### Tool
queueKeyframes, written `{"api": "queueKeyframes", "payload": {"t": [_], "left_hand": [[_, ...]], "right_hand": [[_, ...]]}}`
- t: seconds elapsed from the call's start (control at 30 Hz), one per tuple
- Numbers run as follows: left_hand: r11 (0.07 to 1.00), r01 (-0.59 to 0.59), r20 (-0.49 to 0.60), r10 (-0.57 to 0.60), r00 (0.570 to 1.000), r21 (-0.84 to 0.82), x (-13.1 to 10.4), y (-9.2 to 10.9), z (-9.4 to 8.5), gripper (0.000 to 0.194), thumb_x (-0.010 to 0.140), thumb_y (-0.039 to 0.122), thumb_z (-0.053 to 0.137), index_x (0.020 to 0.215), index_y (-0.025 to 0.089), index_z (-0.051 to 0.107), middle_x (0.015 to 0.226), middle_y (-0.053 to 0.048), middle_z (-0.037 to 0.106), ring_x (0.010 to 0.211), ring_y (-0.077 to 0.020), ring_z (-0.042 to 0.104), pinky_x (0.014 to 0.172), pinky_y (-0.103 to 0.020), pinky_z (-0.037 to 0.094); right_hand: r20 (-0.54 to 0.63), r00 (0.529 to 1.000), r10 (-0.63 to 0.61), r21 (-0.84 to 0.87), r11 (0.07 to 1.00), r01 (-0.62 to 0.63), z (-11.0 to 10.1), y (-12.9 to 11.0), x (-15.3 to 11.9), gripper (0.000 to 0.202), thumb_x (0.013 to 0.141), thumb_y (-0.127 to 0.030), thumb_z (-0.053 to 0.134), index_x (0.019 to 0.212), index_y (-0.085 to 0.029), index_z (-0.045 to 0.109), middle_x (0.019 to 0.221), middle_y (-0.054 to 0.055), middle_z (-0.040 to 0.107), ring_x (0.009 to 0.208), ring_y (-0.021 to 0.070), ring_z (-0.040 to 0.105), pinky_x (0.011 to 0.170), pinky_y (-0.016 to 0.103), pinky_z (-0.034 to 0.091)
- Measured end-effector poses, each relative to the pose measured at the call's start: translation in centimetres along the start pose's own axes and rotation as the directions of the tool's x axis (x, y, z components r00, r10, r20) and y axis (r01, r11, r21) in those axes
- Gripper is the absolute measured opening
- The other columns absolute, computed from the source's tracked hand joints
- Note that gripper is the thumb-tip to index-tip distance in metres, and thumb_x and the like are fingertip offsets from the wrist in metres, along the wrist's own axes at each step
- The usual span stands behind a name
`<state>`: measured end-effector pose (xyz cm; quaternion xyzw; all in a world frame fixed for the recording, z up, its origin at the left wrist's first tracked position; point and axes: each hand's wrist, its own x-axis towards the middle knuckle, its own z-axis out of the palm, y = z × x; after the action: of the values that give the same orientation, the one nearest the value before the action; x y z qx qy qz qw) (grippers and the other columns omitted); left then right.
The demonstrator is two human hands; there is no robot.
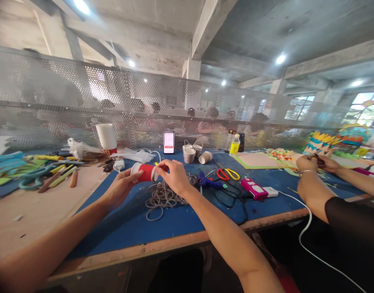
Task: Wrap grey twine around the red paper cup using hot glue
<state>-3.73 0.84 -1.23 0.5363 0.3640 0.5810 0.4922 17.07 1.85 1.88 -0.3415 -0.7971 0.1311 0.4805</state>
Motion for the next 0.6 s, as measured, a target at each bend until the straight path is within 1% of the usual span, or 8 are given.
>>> {"api": "queueKeyframes", "payload": {"t": [0.17, 0.33, 0.6], "left_hand": [[1.0, -0.002, 0.058, 0.002, 0.998, 0.002, -0.22, 0.16, 0.15, 0.033, 0.075, 0.043, 0.083, 0.096, 0.018, 0.079, 0.093, -0.008, 0.079, 0.084, -0.0247, 0.068, 0.08, -0.033, 0.048], [1.0, 0.018, 0.085, -0.018, 0.996, -0.003, -0.24, 0.18, 0.13, 0.031, 0.074, 0.042, 0.083, 0.094, 0.019, 0.079, 0.092, -0.008, 0.079, 0.084, -0.025, 0.068, 0.08, -0.034, 0.049], [1.0, 0.007, 0.112, -0.007, 0.994, 0.005, -0.42, 0.3, 0.25, 0.026, 0.08, 0.039, 0.079, 0.097, 0.02, 0.08, 0.091, -0.007, 0.078, 0.084, -0.0231, 0.067, 0.082, -0.034, 0.049]], "right_hand": [[-0.012, 1.0, -0.009, -0.036, 0.999, 0.009, -0.11, -0.03, 0.08, 0.009, 0.095, -0.03, 0.069, 0.089, -0.023, 0.07, 0.089, 0.0, 0.074, 0.083, 0.0155, 0.068, 0.095, 0.034, 0.049], [-0.03, 0.999, -0.015, -0.041, 0.999, 0.014, -0.09, 0.28, 0.15, 0.01, 0.095, -0.029, 0.067, 0.088, -0.023, 0.069, 0.09, 0.001, 0.074, 0.084, 0.0159, 0.067, 0.094, 0.034, 0.05], [-0.05, 0.997, -0.052, -0.069, 0.996, 0.048, 0.12, 0.58, 0.1, 0.01, 0.095, -0.029, 0.068, 0.088, -0.022, 0.07, 0.087, 0.001, 0.072, 0.084, 0.0161, 0.066, 0.092, 0.034, 0.05]]}}
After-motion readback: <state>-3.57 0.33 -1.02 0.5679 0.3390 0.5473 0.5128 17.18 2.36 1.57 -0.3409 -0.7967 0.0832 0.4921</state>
